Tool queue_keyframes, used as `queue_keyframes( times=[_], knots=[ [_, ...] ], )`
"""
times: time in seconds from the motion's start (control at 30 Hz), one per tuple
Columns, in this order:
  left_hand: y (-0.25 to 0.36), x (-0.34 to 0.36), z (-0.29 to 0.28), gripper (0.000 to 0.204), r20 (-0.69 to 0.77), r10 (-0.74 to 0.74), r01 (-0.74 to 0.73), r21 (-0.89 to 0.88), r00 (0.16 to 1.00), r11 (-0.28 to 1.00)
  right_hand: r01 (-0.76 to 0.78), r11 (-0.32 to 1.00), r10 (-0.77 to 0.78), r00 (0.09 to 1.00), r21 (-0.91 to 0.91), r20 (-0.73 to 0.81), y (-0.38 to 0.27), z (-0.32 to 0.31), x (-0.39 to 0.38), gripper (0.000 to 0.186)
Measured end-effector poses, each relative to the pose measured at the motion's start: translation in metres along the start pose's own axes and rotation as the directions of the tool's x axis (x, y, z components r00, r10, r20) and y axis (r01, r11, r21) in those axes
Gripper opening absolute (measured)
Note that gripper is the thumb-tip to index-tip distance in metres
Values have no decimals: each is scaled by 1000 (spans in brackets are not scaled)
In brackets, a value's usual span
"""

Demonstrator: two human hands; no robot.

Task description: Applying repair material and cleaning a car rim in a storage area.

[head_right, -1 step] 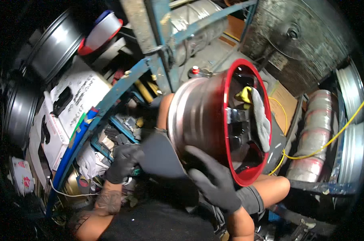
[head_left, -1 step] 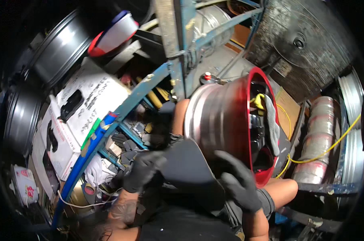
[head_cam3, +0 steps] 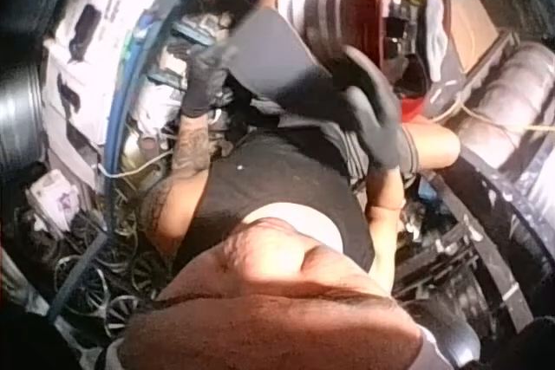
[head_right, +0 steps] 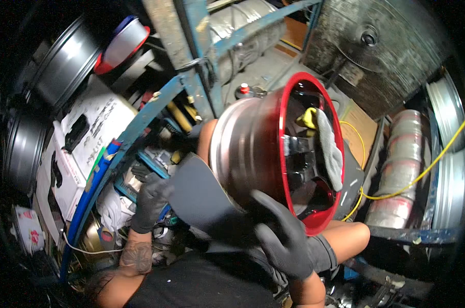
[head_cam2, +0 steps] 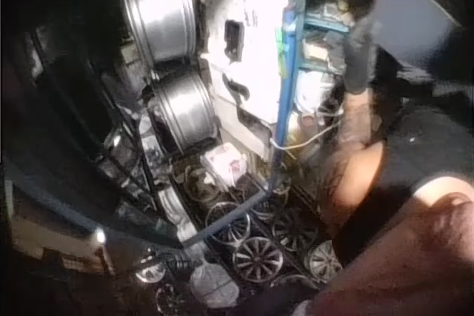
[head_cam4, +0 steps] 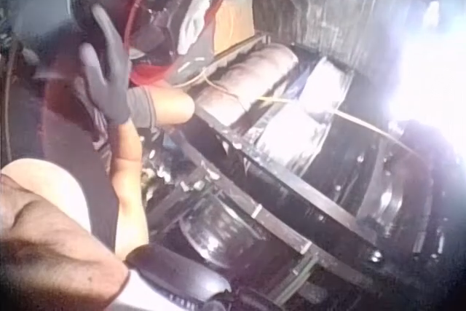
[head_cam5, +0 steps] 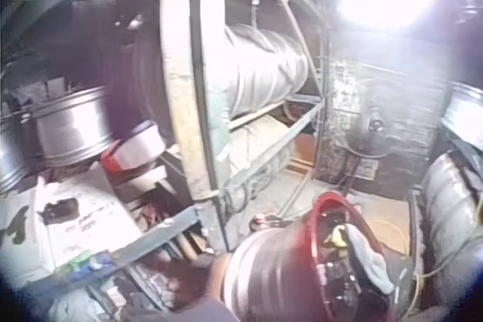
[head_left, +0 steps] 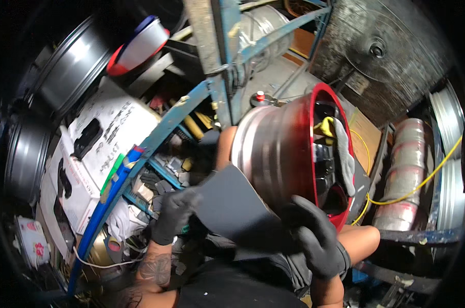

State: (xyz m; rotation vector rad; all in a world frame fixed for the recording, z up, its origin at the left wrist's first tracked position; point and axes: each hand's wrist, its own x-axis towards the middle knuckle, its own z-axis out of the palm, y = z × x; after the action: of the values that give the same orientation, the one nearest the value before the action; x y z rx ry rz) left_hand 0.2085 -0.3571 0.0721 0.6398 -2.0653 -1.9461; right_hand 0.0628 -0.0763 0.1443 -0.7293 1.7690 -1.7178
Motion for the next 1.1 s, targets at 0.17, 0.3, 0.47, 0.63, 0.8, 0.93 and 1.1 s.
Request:
queue_keyframes(
  times=[0.17, 0.3, 0.47, 0.63, 0.8, 0.93, 1.1],
  knots=[
    [64, 25, 40, 30, -109, 178, -124, 384, 978, 915, 287, 948, -232, 919, -136, 318, -9, -13, -39, 43],
    [72, 17, 61, 32, 133, 675, -650, 455, 725, 609, 210, 882, -199, 977, -422, 72, 6, -4, -54, 49],
    [87, 39, 109, 48, 349, 770, -841, 314, 534, 441, -24, 895, -255, 792, -445, -555, -3, -29, -123, 44],
    [110, 35, 151, 59, 711, 558, -850, 106, 427, 515, 225, 358, -893, 365, -906, -263, 2, -39, -130, 62],
    [85, 24, 191, 49, 867, 311, -358, -168, 390, 918, 260, 462, -678, 720, -848, -149, 2, -60, -166, 59],
    [7, 1, 208, 59, 924, 230, -51, -226, 306, 973, 197, 686, -411, 900, -700, -149, 0, -62, -167, 57],
    [-32, 3, 172, 64, 906, 154, 7, -170, 395, 985, -68, 902, 155, 973, -427, 173, 37, -76, -170, 59]
  ],
)
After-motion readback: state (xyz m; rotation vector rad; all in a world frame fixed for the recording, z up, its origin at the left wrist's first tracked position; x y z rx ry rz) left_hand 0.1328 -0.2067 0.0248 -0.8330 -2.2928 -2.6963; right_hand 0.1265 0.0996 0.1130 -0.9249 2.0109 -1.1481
